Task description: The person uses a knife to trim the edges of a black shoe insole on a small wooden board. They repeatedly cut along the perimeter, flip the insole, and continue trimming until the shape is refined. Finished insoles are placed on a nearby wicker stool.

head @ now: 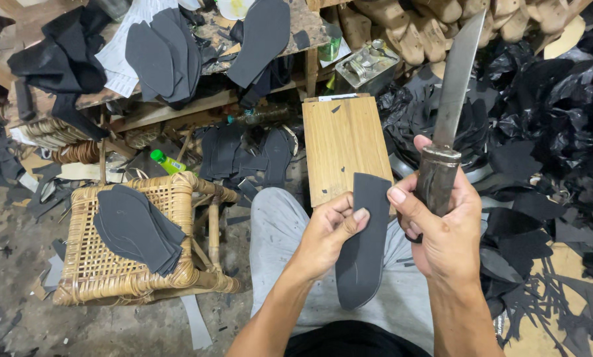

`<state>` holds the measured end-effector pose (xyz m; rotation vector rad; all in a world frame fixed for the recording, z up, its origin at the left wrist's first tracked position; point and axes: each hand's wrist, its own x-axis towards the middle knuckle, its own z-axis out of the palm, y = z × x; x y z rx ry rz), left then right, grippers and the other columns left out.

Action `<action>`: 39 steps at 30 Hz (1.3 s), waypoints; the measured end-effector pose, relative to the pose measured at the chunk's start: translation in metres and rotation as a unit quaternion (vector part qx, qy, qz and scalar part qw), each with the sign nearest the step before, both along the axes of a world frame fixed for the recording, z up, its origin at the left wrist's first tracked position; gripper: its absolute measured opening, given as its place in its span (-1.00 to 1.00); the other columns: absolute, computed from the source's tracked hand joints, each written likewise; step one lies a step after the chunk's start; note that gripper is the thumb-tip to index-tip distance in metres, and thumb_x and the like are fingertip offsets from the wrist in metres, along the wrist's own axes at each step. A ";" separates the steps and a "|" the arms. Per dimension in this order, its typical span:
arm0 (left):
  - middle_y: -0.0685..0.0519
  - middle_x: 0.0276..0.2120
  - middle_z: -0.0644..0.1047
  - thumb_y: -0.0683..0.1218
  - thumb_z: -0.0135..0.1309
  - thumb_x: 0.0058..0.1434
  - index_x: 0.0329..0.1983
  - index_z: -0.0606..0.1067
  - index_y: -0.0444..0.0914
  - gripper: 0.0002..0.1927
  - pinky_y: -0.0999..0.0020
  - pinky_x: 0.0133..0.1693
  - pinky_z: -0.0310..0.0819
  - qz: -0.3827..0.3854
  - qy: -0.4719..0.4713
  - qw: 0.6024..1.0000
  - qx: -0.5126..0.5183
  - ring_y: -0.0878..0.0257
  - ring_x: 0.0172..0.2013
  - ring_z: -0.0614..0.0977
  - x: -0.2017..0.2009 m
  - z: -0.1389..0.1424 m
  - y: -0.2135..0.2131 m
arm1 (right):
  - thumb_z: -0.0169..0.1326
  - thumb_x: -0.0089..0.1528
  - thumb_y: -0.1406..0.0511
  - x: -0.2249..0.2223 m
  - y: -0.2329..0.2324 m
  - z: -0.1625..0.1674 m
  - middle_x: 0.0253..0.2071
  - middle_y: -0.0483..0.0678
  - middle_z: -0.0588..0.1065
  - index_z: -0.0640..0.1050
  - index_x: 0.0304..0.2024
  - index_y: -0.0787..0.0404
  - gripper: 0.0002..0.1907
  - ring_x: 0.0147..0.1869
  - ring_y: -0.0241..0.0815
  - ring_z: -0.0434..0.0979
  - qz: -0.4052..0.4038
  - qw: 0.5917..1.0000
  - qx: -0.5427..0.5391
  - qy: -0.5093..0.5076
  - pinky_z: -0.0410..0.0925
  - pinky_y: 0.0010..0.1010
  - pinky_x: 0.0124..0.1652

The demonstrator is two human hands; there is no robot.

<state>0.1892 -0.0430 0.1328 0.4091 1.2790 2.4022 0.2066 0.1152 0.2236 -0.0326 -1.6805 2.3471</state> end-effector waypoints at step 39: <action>-0.25 0.51 0.05 -0.02 -0.21 0.37 0.44 0.16 -0.51 -0.34 -0.20 0.44 -0.37 0.267 0.229 0.592 -0.725 -0.15 0.52 -0.04 -0.133 -0.173 0.054 | -0.07 0.36 0.12 -0.072 -0.015 -0.176 -0.29 0.34 0.55 0.48 0.29 0.05 -0.53 -0.27 0.36 0.60 -0.029 0.722 0.668 -0.177 0.44 0.11 -0.24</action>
